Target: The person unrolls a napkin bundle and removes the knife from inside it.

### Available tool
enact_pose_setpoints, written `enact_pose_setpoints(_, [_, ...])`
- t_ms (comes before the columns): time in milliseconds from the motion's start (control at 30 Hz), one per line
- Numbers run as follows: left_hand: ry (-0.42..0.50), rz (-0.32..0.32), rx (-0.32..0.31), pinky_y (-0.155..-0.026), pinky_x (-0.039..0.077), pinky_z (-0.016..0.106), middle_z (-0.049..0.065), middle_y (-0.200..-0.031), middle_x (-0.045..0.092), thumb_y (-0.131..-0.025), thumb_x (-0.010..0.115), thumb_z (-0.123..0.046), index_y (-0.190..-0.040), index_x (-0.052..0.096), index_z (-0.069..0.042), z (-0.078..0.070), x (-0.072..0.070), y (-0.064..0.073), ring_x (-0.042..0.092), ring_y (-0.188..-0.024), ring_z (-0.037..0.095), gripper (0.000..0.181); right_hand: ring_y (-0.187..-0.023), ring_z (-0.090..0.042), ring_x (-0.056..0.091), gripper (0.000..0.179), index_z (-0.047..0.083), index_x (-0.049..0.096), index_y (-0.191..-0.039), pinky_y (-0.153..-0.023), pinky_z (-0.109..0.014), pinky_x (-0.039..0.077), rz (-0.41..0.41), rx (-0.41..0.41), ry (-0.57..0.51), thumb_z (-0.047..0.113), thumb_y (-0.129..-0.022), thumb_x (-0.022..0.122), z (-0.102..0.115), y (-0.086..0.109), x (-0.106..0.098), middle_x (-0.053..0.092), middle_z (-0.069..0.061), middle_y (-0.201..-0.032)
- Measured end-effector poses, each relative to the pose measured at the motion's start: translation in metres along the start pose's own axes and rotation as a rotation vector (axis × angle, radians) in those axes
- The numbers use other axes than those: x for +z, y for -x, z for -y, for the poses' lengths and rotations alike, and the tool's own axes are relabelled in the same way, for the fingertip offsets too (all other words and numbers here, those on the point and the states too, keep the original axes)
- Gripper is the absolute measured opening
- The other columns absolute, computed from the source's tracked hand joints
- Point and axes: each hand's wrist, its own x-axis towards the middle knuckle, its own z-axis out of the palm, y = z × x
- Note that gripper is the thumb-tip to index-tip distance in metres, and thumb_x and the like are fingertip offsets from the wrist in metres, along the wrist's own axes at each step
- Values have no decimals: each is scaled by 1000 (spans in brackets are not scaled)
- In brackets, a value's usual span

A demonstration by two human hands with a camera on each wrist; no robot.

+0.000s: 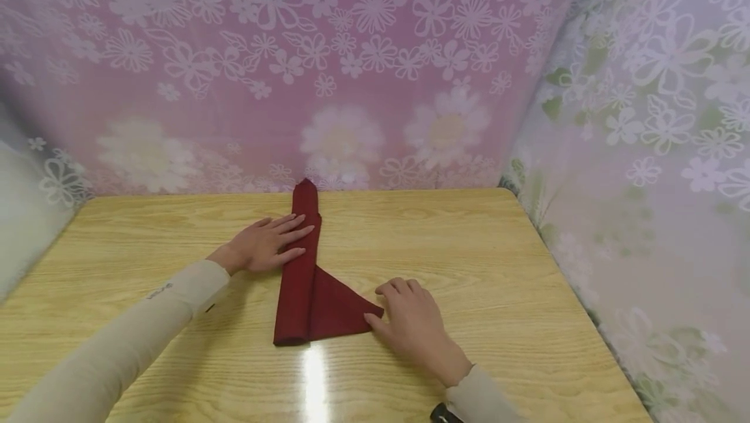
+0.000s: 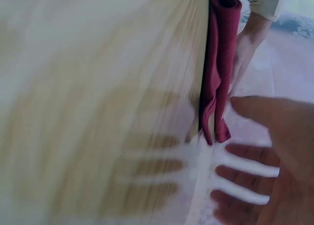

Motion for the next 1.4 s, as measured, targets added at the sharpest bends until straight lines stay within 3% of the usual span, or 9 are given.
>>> enact_pose_setpoints(133, [-1, 3, -8, -113, 14, 51, 1, -158, 13, -99, 22, -59, -153, 21, -30, 0, 1, 0, 10, -144, 21, 61, -117, -29, 50, 38, 10, 64, -118, -95, -44, 44, 49, -151, -83, 35, -89, 67, -10, -3, -3, 57, -11, -125])
enact_pose_setpoints(300, [-7, -2, -7, -113, 14, 51, 0, -158, 14, -99, 23, -59, -153, 21, -31, 0, 1, -1, 10, -144, 20, 61, -130, -35, 40, 44, 13, 58, -131, -102, -48, 38, 113, -287, -75, 37, -95, 59, -19, -7, -5, 46, -15, -140])
enact_pose_setpoints(700, [-11, -13, 3, -113, 15, 51, 0, -158, 13, -99, 21, -60, -153, 21, -32, 1, 4, -4, 11, -144, 19, 61, -139, -30, 27, 51, 22, 46, -144, -110, -44, 27, 218, -364, 16, 48, -100, 41, -23, -8, 3, 36, -9, -150])
enact_pose_setpoints(1067, [-1, -15, -5, -113, 15, 51, 0, -158, 14, -99, 22, -59, -153, 22, -31, 2, 5, -2, 11, -144, 20, 61, -143, -30, 17, 53, 27, 40, -148, -112, -51, 15, 346, -373, 97, 50, -101, 35, -21, -11, 0, 24, -5, -156])
enact_pose_setpoints(1400, [4, -33, -1, -112, 16, 52, 1, -158, 16, -99, 25, -58, -153, 24, -30, 2, 5, -1, 12, -144, 21, 60, -141, -30, 23, 47, 25, 47, -143, -110, -52, 22, 352, -445, 106, 44, -103, 33, -23, -20, -1, 32, -6, -152])
